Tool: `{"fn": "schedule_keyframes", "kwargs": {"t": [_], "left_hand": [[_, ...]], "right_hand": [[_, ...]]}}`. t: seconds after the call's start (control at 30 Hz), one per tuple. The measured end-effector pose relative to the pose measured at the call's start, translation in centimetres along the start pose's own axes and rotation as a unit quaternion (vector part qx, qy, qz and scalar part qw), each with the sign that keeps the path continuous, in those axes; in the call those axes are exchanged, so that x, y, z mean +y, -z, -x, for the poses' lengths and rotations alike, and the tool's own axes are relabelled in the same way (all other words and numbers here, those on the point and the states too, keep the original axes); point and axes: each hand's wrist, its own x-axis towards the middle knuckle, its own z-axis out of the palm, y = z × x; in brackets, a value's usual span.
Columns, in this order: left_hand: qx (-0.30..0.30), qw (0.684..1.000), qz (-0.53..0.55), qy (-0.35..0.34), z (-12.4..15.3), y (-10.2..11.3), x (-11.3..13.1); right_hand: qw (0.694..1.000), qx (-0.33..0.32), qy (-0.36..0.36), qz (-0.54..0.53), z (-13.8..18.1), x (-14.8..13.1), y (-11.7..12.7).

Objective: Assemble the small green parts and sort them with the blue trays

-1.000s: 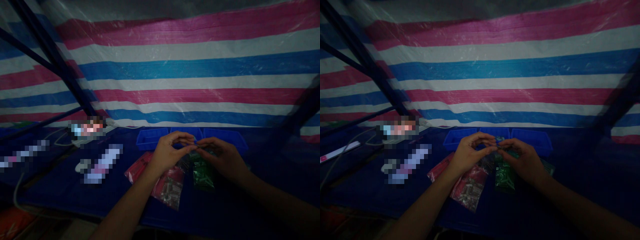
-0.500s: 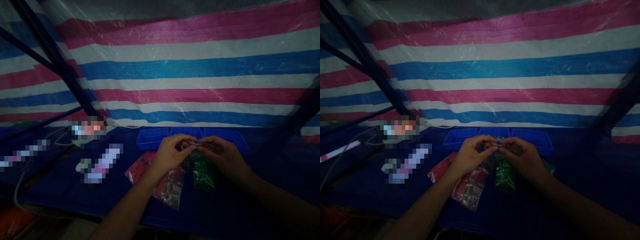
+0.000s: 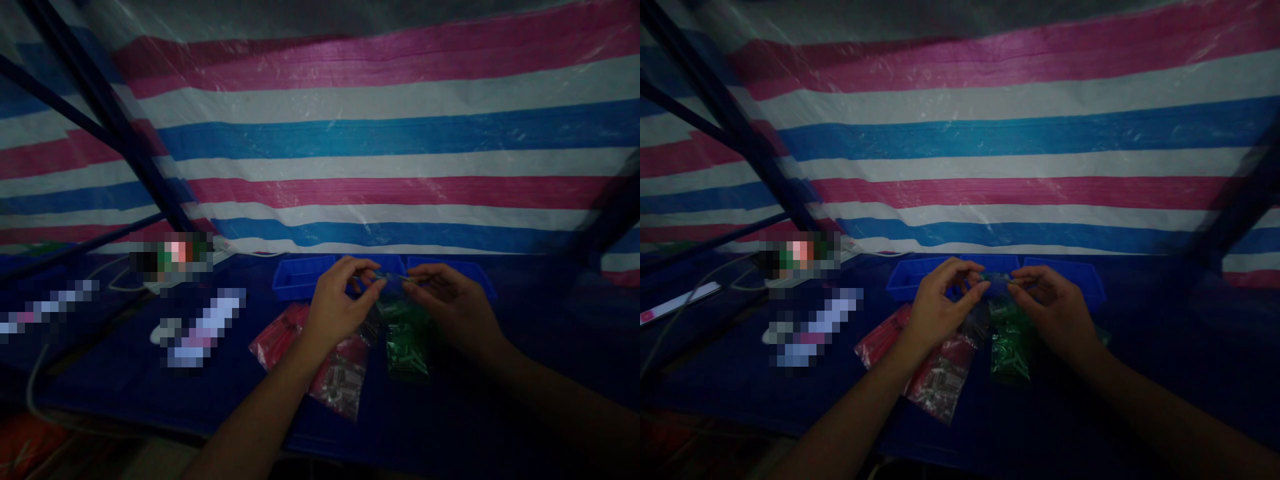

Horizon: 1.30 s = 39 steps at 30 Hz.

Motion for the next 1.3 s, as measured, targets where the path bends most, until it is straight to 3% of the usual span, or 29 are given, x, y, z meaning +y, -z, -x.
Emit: {"fn": "schedule_keyframes", "kwargs": {"t": [0.1,0.2,0.3,0.53,0.7,0.83,0.93,1.1,1.3], "left_hand": [[-0.048,0.999,-0.002,0.009,0.1,0.2,0.4],[-0.146,0.989,0.009,0.011,0.1,0.2,0.9],[-0.183,0.983,-0.004,0.007,0.1,0.2,0.9],[-0.149,0.988,-0.011,0.029,0.1,0.2,0.0],[-0.129,0.99,-0.003,0.063,0.2,0.0,-0.5],[-0.119,0.99,-0.014,0.079,0.1,-0.1,-0.6],[-0.111,0.992,-0.044,0.041,0.1,0.0,-0.4],[-0.14,0.989,-0.05,-0.023,0.3,0.0,-0.1],[-0.137,0.99,-0.041,-0.009,0.4,-0.2,0.1]], "right_hand": [[0.998,0.019,0.037,0.039,0.0,0.0,0.1],[0.992,-0.04,0.099,0.069,0.2,0.2,0.1],[0.977,-0.094,0.152,0.113,0.3,0.3,-0.1],[0.958,-0.107,0.213,0.159,0.5,0.0,-0.3],[0.959,-0.125,0.184,0.176,0.8,-0.2,-0.1],[0.959,-0.087,0.201,0.18,0.6,-0.6,0.0],[0.958,-0.033,0.215,0.187,0.4,-0.8,0.0],[0.972,-0.046,0.151,0.172,0.4,-0.3,0.1],[0.982,-0.055,0.101,0.148,0.6,0.0,-0.1]]}}
